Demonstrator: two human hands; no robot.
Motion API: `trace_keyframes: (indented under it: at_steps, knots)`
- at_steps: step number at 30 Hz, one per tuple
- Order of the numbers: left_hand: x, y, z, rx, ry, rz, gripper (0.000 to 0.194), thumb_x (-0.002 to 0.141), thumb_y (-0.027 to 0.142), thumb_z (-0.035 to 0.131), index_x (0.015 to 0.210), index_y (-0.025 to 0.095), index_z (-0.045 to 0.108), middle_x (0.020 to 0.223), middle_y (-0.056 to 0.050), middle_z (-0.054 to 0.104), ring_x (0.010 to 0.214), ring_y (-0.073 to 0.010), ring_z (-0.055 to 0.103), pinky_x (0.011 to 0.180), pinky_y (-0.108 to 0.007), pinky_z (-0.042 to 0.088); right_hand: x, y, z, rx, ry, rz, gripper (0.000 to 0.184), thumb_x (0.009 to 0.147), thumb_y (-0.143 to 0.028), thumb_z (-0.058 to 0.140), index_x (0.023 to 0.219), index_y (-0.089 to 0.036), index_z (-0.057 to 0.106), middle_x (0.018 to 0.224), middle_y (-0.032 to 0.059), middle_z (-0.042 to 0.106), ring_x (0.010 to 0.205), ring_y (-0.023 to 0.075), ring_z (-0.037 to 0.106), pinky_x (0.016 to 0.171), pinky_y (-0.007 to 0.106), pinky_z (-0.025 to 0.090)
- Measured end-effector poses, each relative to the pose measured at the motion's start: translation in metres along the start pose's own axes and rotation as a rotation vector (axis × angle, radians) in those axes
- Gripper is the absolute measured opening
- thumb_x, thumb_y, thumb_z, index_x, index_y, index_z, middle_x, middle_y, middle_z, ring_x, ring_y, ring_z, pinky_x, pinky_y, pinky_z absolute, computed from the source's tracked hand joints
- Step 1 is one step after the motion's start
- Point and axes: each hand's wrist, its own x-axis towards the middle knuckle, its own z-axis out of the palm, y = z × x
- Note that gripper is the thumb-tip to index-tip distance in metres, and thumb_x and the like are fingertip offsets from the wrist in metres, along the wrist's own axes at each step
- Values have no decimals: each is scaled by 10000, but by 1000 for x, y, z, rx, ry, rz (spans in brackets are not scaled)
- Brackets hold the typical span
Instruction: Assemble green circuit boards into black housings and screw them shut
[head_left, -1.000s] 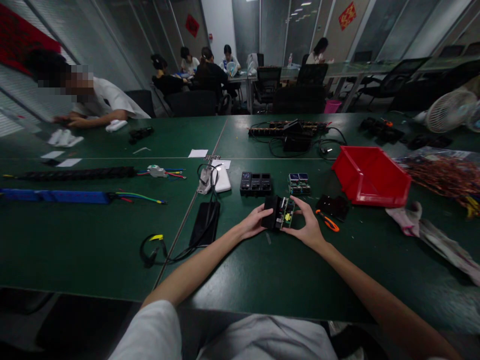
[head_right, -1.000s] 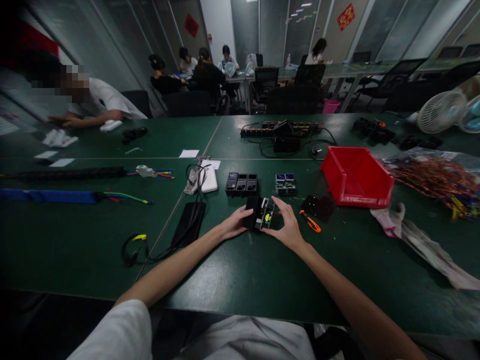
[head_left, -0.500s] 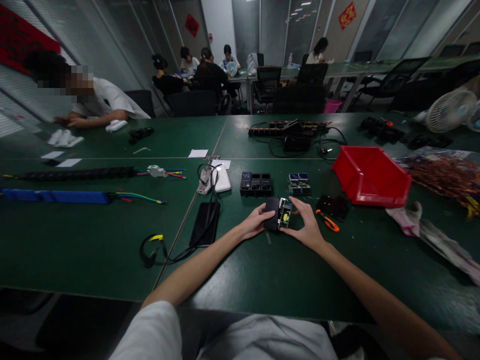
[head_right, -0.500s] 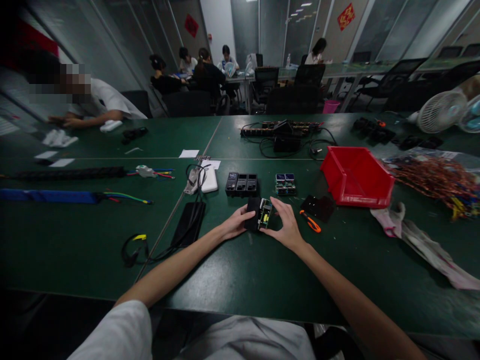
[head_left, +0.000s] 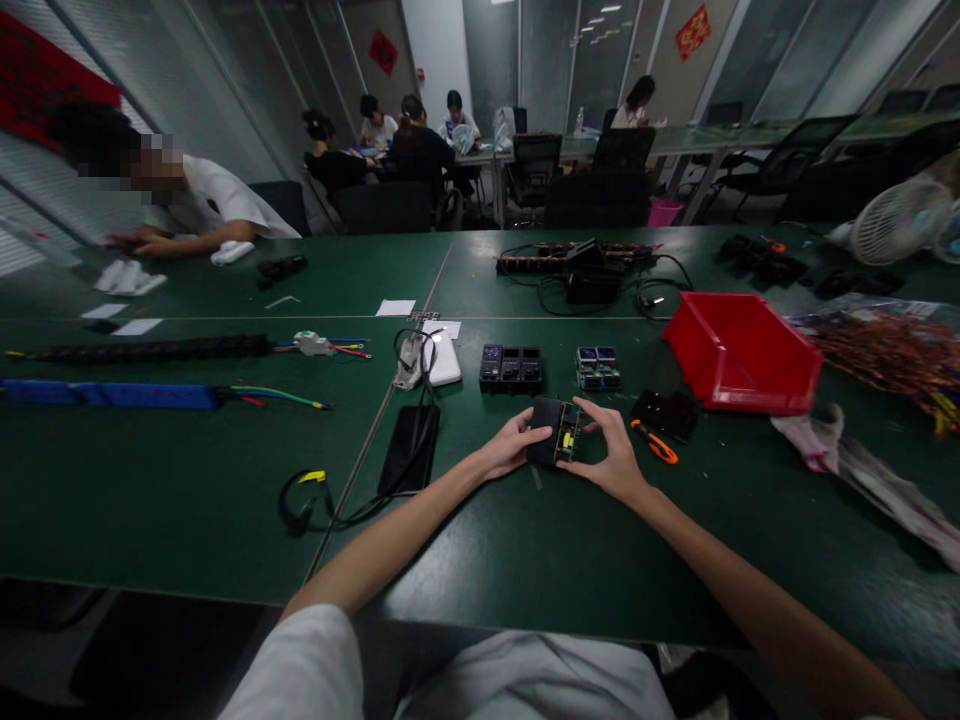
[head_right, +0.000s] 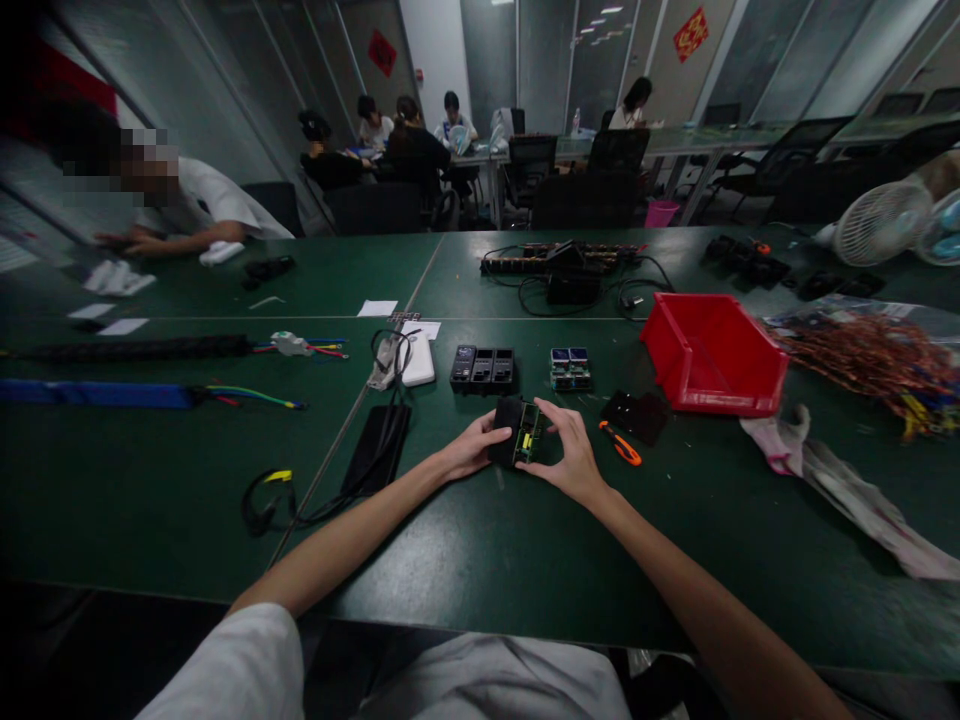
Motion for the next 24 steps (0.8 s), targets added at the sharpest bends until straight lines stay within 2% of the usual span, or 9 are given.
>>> trace_keyframes:
  at_steps: [6,10,18,24]
  knots:
    - [-2,2,2,25,-31,-1,607,622,196,802,1179,168,562,1113,-96,654,883,-158,649,822,-288,484,0,-1,2,-3,-21,-10,888,672,-355,782,1422,-316,308,1402,82,433,1140,310,489,813,486,538]
    - [-4,3,3,60,-6,-14,629,586,178,818,1161,156,566,1085,-97,660,881,-167,644,823,-299,478,-1,-1,3,-2,-45,-13,904,672,-364,780,1429,-317,288,1415,83,418,1171,321,473,826,504,533]
    - [-4,3,1,39,-7,-64,534,618,179,794,1108,124,588,1021,-94,673,829,-157,649,794,-283,477,-1,-1,4,6,-84,-19,887,678,-354,763,1425,-277,293,1388,106,427,1186,315,462,844,493,534]
    - [-3,3,-1,7,-38,-83,496,664,192,765,1125,124,594,1020,-108,688,816,-159,659,765,-268,492,-1,-1,4,8,-53,-24,867,694,-353,757,1424,-274,295,1378,112,438,1194,311,480,872,491,527]
